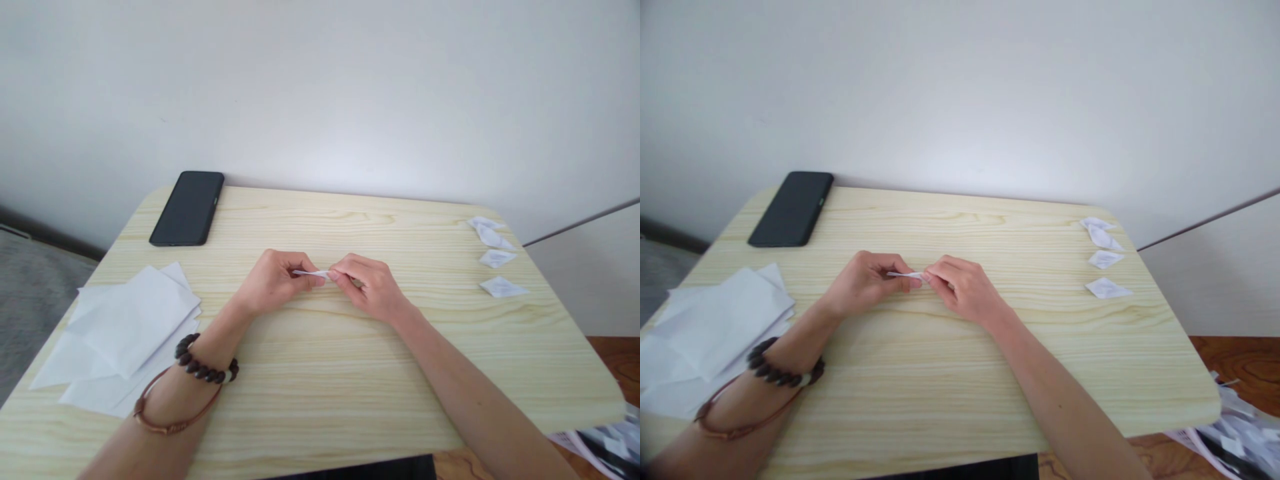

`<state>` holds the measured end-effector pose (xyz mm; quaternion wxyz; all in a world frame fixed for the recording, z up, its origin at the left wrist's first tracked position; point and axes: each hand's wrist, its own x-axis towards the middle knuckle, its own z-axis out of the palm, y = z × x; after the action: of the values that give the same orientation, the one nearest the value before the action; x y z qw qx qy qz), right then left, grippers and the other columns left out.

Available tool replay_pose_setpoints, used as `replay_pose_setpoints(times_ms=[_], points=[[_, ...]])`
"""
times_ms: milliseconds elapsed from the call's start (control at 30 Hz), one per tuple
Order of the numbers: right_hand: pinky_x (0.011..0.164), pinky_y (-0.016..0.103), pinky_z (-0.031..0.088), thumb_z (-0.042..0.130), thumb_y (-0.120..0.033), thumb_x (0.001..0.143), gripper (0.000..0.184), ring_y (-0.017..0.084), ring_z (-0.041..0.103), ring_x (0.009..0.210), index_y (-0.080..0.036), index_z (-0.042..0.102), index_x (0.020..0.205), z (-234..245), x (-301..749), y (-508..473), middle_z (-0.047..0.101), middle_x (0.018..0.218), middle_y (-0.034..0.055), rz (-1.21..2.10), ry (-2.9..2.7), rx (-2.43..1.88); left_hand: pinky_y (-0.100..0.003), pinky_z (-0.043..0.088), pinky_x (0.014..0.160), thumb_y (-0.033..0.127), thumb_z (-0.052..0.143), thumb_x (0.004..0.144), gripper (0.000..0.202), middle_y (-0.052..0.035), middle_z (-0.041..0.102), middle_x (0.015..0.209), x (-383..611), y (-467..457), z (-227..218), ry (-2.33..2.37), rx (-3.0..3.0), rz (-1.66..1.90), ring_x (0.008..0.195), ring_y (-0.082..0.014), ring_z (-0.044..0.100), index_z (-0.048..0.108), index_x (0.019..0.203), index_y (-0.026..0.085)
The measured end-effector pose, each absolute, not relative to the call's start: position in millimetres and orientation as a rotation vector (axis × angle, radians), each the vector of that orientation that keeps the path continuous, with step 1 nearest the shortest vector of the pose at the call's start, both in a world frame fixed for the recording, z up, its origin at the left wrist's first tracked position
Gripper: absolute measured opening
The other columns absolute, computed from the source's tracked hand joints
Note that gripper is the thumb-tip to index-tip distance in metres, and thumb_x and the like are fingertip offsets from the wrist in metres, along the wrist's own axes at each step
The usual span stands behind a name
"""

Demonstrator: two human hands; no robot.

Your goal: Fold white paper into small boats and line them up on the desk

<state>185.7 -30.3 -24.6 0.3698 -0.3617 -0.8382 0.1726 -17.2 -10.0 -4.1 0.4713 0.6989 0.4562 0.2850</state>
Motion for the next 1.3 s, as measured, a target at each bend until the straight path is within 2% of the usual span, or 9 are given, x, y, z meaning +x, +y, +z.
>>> replay_pose_setpoints(times_ms=[167, 333, 533, 667, 767, 867, 1033, 1167, 1300], points=[[0.062, 0.024, 0.043, 0.048, -0.023, 0.095, 0.021, 0.012, 0.056, 0.065, -0.018, 0.063, 0.082, -23.9, 187.0, -29.4, 0.063, 0.073, 0.0022, 0.475, -2.079, -0.992, -0.019, 0.042, 0.05, 0.038, 0.062, 0.082, 0.027, -0.0025, 0.071, 0.063, -19.7, -7.9, 0.2, 1.03, 1.677, 0.642, 0.057, -0.0129, 0.063, 0.074, 0.081, 0.014], [0.061, 0.025, 0.043, 0.047, -0.028, 0.096, 0.027, 0.012, 0.057, 0.065, -0.019, 0.064, 0.077, -20.6, 185.5, -31.2, 0.065, 0.071, 0.0024, 0.548, -2.062, -1.05, -0.019, 0.044, 0.049, 0.04, 0.06, 0.085, 0.031, -0.003, 0.069, 0.057, -21.8, -7.4, 1.1, 0.96, 1.651, 0.641, 0.052, -0.0136, 0.064, 0.072, 0.076, 0.013], [0.054, 0.023, 0.039, 0.048, -0.03, 0.095, 0.03, 0.01, 0.052, 0.056, -0.018, 0.065, 0.073, -18.4, 183.8, -32.3, 0.062, 0.064, 0.0008, 0.561, -2.015, -1.122, -0.022, 0.053, 0.061, 0.049, 0.049, 0.091, 0.044, -0.0059, 0.074, 0.072, -20.6, -5.8, 1.6, 0.903, 1.623, 0.637, 0.064, -0.0155, 0.068, 0.072, 0.078, 0.014], [0.053, 0.022, 0.038, 0.05, -0.029, 0.094, 0.028, 0.009, 0.051, 0.055, -0.018, 0.063, 0.072, -19.6, 183.5, -32.4, 0.06, 0.062, 0.0002, 0.533, -2.003, -1.113, -0.022, 0.052, 0.062, 0.048, 0.051, 0.089, 0.043, -0.0056, 0.074, 0.075, -20.3, -5.2, -0.1, 0.919, 1.657, 0.648, 0.066, -0.0148, 0.066, 0.072, 0.075, 0.014], [0.053, 0.022, 0.039, 0.051, -0.027, 0.093, 0.025, 0.01, 0.053, 0.056, -0.018, 0.062, 0.072, -20.5, 183.2, -32.4, 0.06, 0.063, 0.0003, 0.513, -1.979, -1.108, -0.021, 0.048, 0.055, 0.046, 0.067, 0.078, 0.033, -0.0047, 0.073, 0.072, -19.0, -6.3, -3.2, 0.998, 1.596, 0.644, 0.061, -0.0139, 0.062, 0.072, 0.082, 0.013], [0.052, 0.022, 0.038, 0.052, -0.027, 0.092, 0.022, 0.009, 0.051, 0.055, -0.019, 0.061, 0.074, -21.3, 183.1, -32.6, 0.059, 0.063, -0.0003, 0.531, -1.969, -1.095, -0.019, 0.039, 0.046, 0.041, 0.076, 0.068, 0.035, -0.0023, 0.069, 0.067, -17.2, -7.6, -5.8, 1.064, 1.534, 0.656, 0.054, -0.0116, 0.057, 0.071, 0.087, 0.012], [0.056, 0.022, 0.041, 0.057, -0.026, 0.088, 0.012, 0.01, 0.052, 0.06, -0.018, 0.063, 0.082, -24.6, 184.7, -32.3, 0.06, 0.069, 0.0, 0.585, -2.03, -1.004, -0.019, 0.034, 0.044, 0.042, 0.072, 0.072, 0.033, -0.0018, 0.066, 0.063, -16.4, -8.6, -4.1, 1.056, 1.596, 0.651, 0.05, -0.0094, 0.051, 0.073, 0.086, 0.012], [0.056, 0.021, 0.041, 0.056, -0.023, 0.09, 0.011, 0.009, 0.052, 0.06, -0.017, 0.063, 0.084, -28.0, 185.4, -31.2, 0.06, 0.07, 0.0005, 0.555, -2.058, -0.98, -0.018, 0.031, 0.043, 0.039, 0.071, 0.074, 0.029, -0.0007, 0.066, 0.061, -17.1, -9.7, -1.6, 1.046, 1.625, 0.651, 0.049, -0.0082, 0.049, 0.075, 0.085, 0.012], [0.058, 0.022, 0.042, 0.054, -0.023, 0.092, 0.012, 0.01, 0.052, 0.061, -0.017, 0.063, 0.087, -29.7, 184.2, -30.4, 0.061, 0.072, 0.0009, 0.464, -2.096, -0.928, -0.018, 0.038, 0.047, 0.034, 0.074, 0.071, 0.021, -0.0004, 0.069, 0.062, -17.2, -10.5, -3.1, 1.085, 1.609, 0.682, 0.053, -0.0096, 0.055, 0.075, 0.076, 0.013]])
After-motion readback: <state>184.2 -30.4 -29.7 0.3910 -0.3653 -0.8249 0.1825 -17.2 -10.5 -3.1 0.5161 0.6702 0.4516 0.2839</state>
